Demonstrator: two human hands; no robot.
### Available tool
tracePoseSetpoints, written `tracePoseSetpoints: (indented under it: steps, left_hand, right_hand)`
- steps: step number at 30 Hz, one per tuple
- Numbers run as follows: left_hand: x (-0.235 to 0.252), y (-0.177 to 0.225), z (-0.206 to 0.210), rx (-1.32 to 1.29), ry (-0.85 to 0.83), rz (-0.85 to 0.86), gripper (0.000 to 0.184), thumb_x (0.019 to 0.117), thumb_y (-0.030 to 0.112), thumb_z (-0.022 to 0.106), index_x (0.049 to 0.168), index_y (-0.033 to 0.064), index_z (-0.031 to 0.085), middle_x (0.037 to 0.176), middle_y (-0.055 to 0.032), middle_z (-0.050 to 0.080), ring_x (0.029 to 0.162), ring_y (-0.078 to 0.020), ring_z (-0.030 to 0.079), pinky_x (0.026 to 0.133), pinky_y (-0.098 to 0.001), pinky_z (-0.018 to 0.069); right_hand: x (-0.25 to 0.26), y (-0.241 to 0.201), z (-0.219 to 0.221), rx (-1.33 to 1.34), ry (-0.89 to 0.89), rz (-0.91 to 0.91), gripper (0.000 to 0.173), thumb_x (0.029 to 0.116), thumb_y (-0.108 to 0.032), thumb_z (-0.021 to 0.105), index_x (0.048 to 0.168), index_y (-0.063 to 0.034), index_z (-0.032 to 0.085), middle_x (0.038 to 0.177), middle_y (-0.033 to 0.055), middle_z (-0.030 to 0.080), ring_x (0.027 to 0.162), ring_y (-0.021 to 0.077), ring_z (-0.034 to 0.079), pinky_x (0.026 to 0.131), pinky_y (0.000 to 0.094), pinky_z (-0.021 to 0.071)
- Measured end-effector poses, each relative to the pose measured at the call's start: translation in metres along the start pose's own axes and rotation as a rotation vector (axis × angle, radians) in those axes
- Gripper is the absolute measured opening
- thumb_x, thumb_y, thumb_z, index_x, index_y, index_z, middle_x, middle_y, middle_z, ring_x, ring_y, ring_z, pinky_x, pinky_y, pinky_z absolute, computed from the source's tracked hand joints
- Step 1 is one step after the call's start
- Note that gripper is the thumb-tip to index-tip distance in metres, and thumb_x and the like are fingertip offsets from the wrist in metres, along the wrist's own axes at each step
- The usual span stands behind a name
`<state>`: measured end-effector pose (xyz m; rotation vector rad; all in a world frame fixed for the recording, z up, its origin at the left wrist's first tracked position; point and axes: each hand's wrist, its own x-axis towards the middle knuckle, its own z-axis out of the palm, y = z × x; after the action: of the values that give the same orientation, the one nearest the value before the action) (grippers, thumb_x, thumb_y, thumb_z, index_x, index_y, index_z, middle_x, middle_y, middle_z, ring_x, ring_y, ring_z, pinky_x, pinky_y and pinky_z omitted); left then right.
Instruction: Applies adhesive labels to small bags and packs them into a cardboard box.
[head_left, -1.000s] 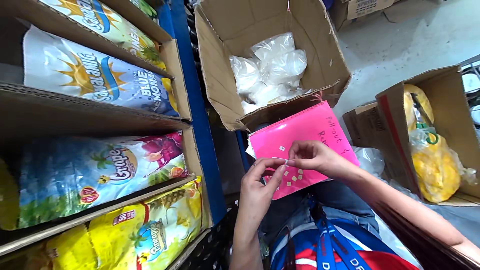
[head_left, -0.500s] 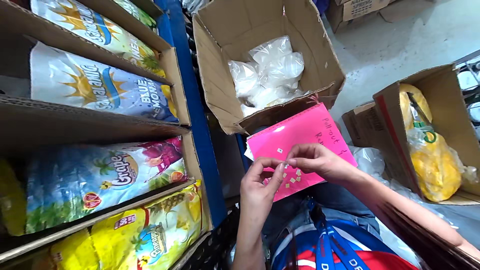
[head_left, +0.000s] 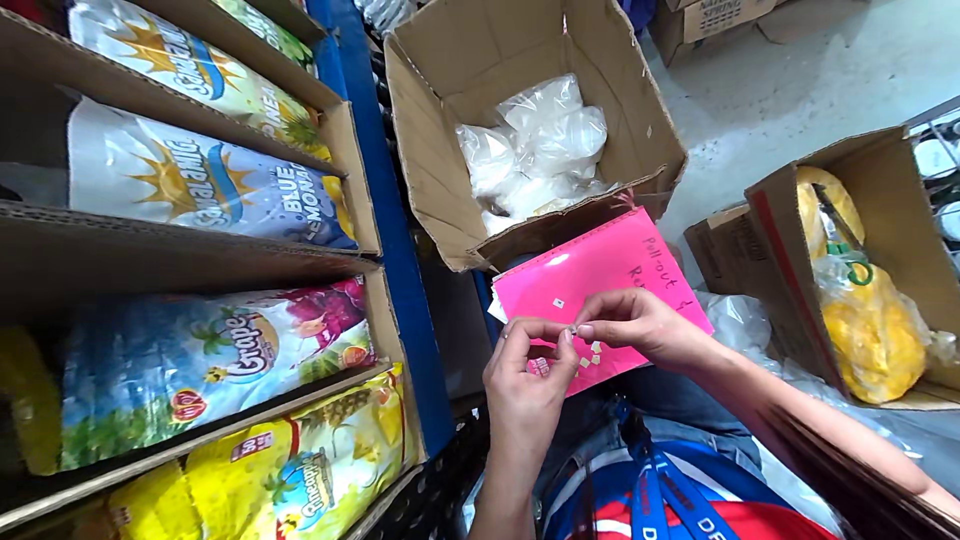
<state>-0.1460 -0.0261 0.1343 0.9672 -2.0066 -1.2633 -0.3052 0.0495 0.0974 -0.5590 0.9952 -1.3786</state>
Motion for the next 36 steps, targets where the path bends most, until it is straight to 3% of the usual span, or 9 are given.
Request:
tracePoseSetpoints:
  steps: [13, 24, 36]
  left_hand:
    - [-0.001, 0.003, 0.002, 0.14, 0.045, 0.139, 0.01, 0.0881, 0.008, 0.068, 0.091, -0.0023, 0.069, 0.093, -0.0052, 0.068, 0.085, 0.0006, 0.065, 0.075, -0.0119, 0.0556]
    - [0.0, 0.006, 0.001, 0.009, 0.008, 0.054, 0.009, 0.0875, 0.006, 0.068, 0.092, -0.002, 0.068, 0.092, -0.0011, 0.067, 0.081, 0.0038, 0.065, 0.071, -0.0111, 0.0565]
    - [-0.001, 0.007, 0.002, 0.057, 0.022, 0.097, 0.009, 0.0877, 0.007, 0.068, 0.092, -0.0013, 0.068, 0.093, -0.002, 0.067, 0.083, 0.0019, 0.066, 0.074, -0.0124, 0.0571]
  right_hand:
    - [-0.005, -0.002, 0.009, 0.044, 0.048, -0.039, 0.009, 0.0967, -0.006, 0.063, 0.093, -0.0111, 0.07, 0.078, -0.0122, 0.066, 0.062, -0.0085, 0.052, 0.057, 0.0099, 0.0414]
    - [-0.008, -0.002, 0.006, 0.084, 0.02, -0.013, 0.013, 0.0996, -0.008, 0.06, 0.094, -0.0115, 0.071, 0.079, -0.0122, 0.068, 0.059, -0.0092, 0.049, 0.054, 0.0097, 0.038]
    - [-0.011, -0.009, 0.011, -0.029, 0.089, -0.069, 0.008, 0.0957, -0.005, 0.065, 0.093, -0.0091, 0.071, 0.081, -0.0108, 0.069, 0.071, -0.0066, 0.06, 0.065, 0.0115, 0.049]
